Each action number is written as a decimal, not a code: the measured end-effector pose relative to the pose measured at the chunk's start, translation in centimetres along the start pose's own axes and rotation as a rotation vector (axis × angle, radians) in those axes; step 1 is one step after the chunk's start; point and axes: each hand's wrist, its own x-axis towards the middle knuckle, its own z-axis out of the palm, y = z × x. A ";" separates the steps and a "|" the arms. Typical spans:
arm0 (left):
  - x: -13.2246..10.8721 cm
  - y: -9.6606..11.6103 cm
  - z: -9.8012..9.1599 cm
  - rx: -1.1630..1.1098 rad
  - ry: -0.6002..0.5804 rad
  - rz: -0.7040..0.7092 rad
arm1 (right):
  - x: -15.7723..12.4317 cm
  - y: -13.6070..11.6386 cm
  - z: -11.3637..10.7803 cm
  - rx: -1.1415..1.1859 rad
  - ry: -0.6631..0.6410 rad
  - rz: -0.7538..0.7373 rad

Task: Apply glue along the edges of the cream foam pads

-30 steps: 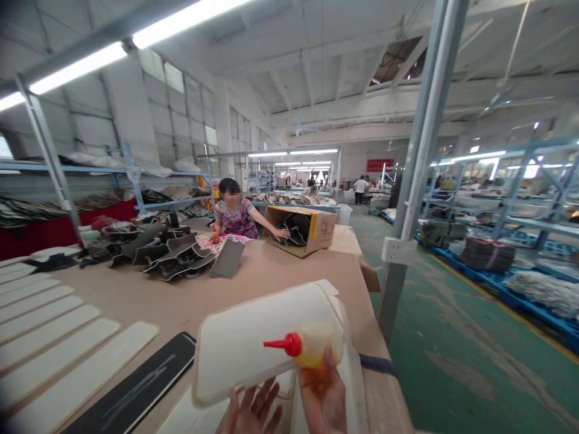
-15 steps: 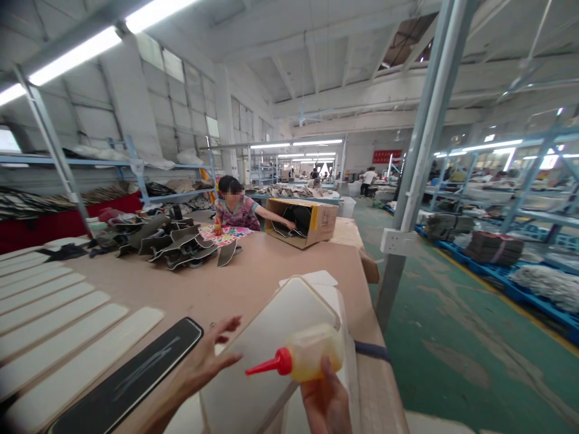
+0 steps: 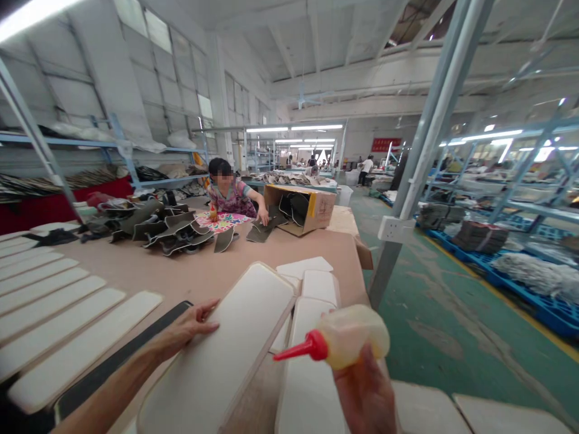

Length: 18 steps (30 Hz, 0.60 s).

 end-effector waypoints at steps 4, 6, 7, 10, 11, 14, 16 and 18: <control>-1.1 1.0 -1.9 -0.048 -0.029 -0.059 | 2.3 -3.3 2.5 -0.118 -0.001 -0.208; -1.7 1.8 -2.3 -0.048 -0.037 -0.077 | 3.3 -4.1 3.3 -0.172 -0.035 -0.271; -2.0 2.2 -2.3 -0.045 -0.038 -0.084 | 3.7 -4.3 3.6 -0.195 -0.064 -0.299; -2.7 3.5 -1.9 -0.039 -0.042 -0.108 | 4.4 -4.5 4.2 -0.245 -0.148 -0.354; -2.9 3.8 -1.7 -0.036 -0.043 -0.118 | 4.5 -4.5 4.4 -0.257 -0.164 -0.361; -3.3 4.4 -1.3 -0.026 0.004 -0.103 | 4.7 -4.6 4.8 -0.291 -0.178 -0.373; -3.3 4.4 -1.3 -0.013 0.042 -0.077 | 4.9 -4.7 4.9 -0.309 -0.179 -0.369; -3.2 4.4 -1.5 0.003 0.026 -0.076 | 5.0 -4.8 4.9 -0.317 -0.180 -0.352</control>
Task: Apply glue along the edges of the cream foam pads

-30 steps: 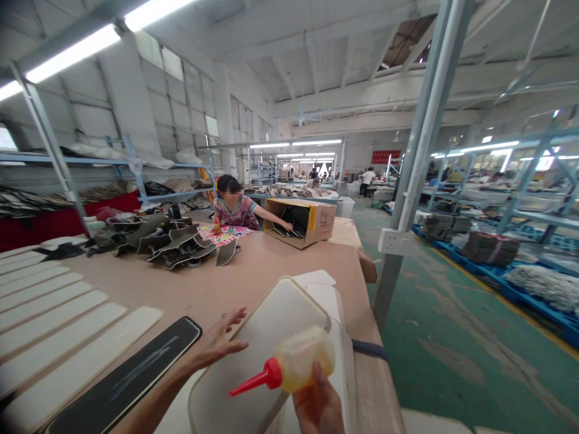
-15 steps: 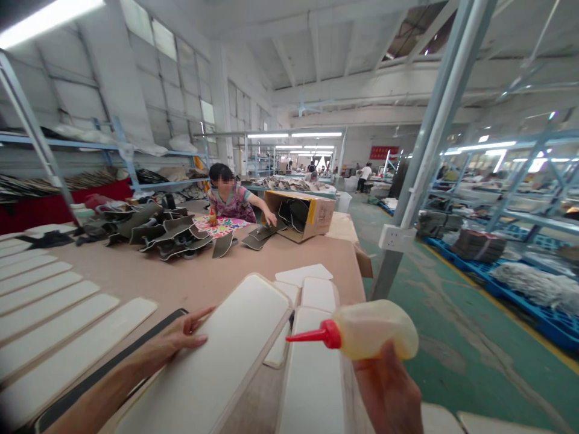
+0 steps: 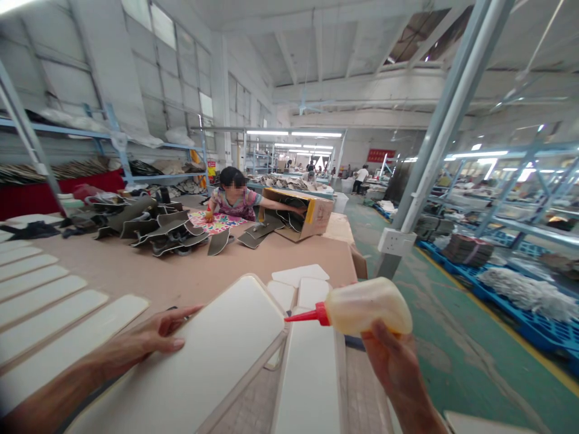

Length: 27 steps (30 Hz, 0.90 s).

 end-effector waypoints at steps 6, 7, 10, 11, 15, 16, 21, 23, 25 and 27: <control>0.5 0.5 -0.9 0.080 -0.203 -0.039 | 0.3 -0.2 -0.6 -0.034 -0.023 0.023; 0.6 0.6 -1.0 0.087 -0.240 -0.040 | 0.3 -0.2 -0.6 -0.040 -0.025 0.025; 0.7 0.6 -1.4 0.096 -0.315 -0.047 | 0.3 -0.2 -0.7 -0.043 -0.012 0.015; 0.7 0.5 -1.5 0.100 -0.325 -0.047 | 0.2 -0.3 -0.6 -0.045 -0.014 0.014; 0.5 0.5 -1.7 0.107 -0.299 -0.045 | -0.6 -0.8 0.2 -0.060 -0.013 0.010; 0.4 0.6 -1.6 0.104 -0.290 -0.047 | -0.9 -0.9 0.4 -0.062 -0.001 0.007; 0.1 0.6 -1.1 0.064 -0.278 -0.046 | -1.8 -0.7 0.3 -0.060 0.061 -0.020; 0.1 0.4 -1.0 0.045 -0.288 -0.038 | -2.0 -0.4 0.1 -0.054 0.056 -0.044; 0.2 0.2 -0.9 0.029 -0.297 -0.039 | -2.1 -0.1 -0.2 -0.051 0.053 -0.072; 0.4 -0.1 -0.9 0.013 -0.293 -0.034 | -2.3 0.0 -0.2 -0.053 0.051 -0.096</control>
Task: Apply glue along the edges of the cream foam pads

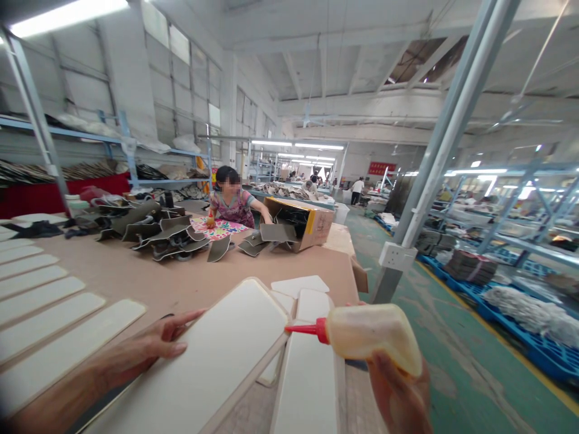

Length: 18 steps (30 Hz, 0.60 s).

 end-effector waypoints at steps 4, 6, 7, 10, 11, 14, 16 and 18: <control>0.3 -0.6 -0.3 -0.029 0.008 0.014 | -0.3 -0.1 0.1 0.009 -0.003 -0.003; 0.4 -1.0 -0.4 -0.045 0.003 0.007 | -0.5 -0.1 0.2 0.017 0.009 -0.001; 0.5 -1.1 -0.4 -0.052 0.007 0.005 | -0.6 -0.1 0.2 0.019 0.014 -0.006; 0.6 -1.4 -0.2 -0.071 0.027 0.001 | -0.8 0.1 0.0 0.019 0.004 -0.030; 0.6 -1.4 -0.1 -0.077 0.032 -0.002 | -0.8 0.2 -0.1 0.015 -0.001 -0.038; 0.8 -1.4 0.2 -0.100 0.039 -0.011 | -1.0 0.6 -0.5 0.015 -0.020 -0.082; 0.9 -1.4 0.5 -0.116 0.044 -0.010 | -1.0 0.9 -0.8 0.023 -0.046 -0.088; 1.0 -1.3 0.8 -0.132 0.050 -0.008 | -1.1 1.1 -1.2 0.038 -0.067 -0.081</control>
